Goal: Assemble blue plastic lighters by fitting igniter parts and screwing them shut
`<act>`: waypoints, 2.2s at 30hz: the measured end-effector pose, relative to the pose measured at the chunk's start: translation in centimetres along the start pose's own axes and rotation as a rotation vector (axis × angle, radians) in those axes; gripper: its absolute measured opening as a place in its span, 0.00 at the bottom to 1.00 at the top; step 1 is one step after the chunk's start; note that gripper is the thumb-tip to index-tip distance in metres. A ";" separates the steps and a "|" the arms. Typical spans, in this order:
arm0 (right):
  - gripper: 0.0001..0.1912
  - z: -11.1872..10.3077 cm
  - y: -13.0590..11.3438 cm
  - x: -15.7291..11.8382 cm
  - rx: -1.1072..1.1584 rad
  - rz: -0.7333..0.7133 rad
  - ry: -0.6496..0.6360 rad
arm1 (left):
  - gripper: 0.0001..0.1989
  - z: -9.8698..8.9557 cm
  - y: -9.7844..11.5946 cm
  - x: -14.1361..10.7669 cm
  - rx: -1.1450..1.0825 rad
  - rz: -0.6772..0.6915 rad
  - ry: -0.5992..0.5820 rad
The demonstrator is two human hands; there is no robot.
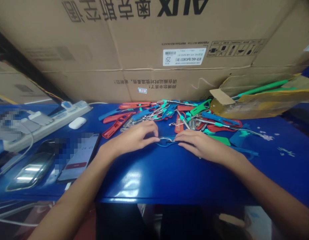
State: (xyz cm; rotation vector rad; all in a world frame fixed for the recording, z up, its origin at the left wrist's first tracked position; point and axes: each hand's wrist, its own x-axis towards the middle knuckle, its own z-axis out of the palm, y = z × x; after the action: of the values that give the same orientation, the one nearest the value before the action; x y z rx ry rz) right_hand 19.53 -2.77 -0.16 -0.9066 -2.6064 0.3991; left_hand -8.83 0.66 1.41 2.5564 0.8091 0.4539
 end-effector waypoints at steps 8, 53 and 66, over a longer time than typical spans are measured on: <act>0.12 0.4 -0.3 0.0 -0.095 -0.019 0.004 | 0.06 2.7 0.7 1.2 0.217 0.118 0.085; 0.17 0.0 -0.7 -0.2 -0.168 0.041 -0.042 | 0.08 1.6 -0.3 0.8 0.162 -0.010 -0.008; 0.18 -0.2 -0.7 -0.1 -0.070 0.064 -0.061 | 0.08 1.5 -0.5 0.8 0.007 -0.102 -0.016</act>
State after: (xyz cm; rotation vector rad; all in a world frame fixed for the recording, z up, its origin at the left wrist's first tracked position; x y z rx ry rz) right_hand 19.32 -3.33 0.26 -1.0182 -2.6677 0.3592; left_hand -7.76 1.08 0.01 2.5076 0.9317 0.3990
